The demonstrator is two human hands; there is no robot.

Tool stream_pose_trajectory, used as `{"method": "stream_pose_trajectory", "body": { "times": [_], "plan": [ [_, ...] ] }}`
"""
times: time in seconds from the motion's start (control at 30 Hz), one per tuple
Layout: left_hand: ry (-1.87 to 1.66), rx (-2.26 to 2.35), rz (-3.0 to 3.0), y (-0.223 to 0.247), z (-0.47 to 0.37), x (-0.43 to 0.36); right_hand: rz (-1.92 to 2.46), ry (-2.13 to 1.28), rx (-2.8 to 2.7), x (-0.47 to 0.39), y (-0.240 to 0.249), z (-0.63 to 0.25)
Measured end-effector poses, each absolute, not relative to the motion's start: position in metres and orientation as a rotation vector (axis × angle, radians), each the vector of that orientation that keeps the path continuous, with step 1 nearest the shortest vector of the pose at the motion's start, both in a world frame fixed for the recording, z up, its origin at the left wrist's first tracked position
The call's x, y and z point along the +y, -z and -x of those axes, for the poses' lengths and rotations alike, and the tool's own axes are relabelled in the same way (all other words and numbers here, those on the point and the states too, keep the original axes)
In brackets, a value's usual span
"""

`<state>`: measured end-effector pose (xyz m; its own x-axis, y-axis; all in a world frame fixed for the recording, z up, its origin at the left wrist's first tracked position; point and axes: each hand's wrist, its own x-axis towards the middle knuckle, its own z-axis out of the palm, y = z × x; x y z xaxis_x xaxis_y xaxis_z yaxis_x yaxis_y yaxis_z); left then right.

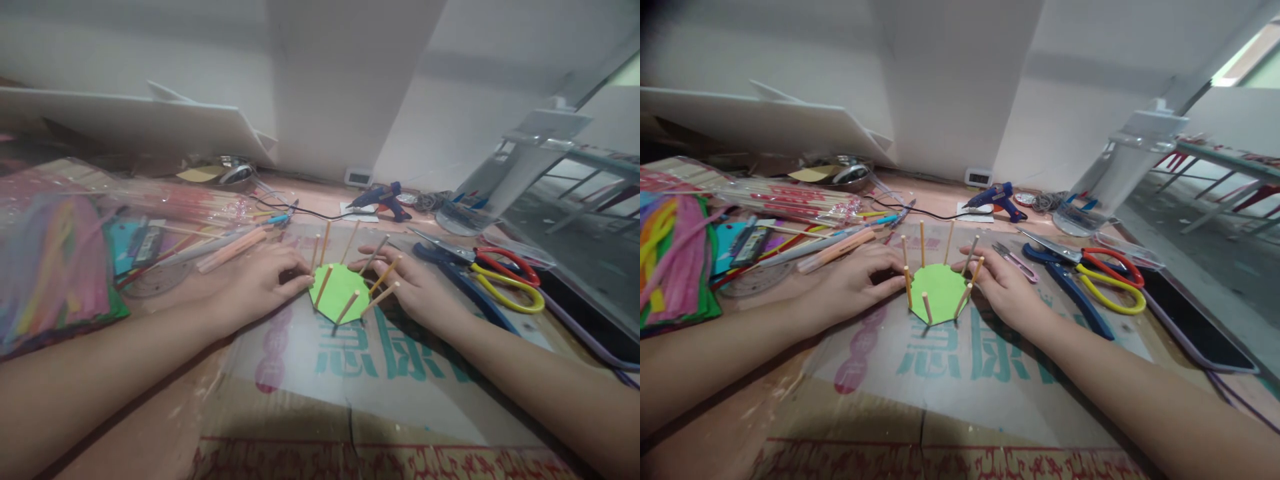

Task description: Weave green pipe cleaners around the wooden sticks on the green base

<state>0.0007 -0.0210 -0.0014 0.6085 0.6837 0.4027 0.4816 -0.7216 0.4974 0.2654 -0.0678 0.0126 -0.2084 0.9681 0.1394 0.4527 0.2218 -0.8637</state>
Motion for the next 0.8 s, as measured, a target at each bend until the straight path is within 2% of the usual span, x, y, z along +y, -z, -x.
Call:
{"method": "stream_pose_trajectory", "body": {
  "times": [0.27,0.47,0.8],
  "plan": [
    [-0.797,1.097,-2.337,-0.005,0.0,-0.02,1.312,-0.981,-1.734,-0.067,-0.013,-0.265],
    [-0.775,0.966,-2.431,0.001,-0.003,-0.007,1.24,-1.127,-1.676,-0.065,-0.009,-0.26],
    [-0.79,0.971,-2.468,0.004,-0.003,-0.008,1.228,-1.178,-1.668,-0.066,-0.006,-0.26]
  ]
}}
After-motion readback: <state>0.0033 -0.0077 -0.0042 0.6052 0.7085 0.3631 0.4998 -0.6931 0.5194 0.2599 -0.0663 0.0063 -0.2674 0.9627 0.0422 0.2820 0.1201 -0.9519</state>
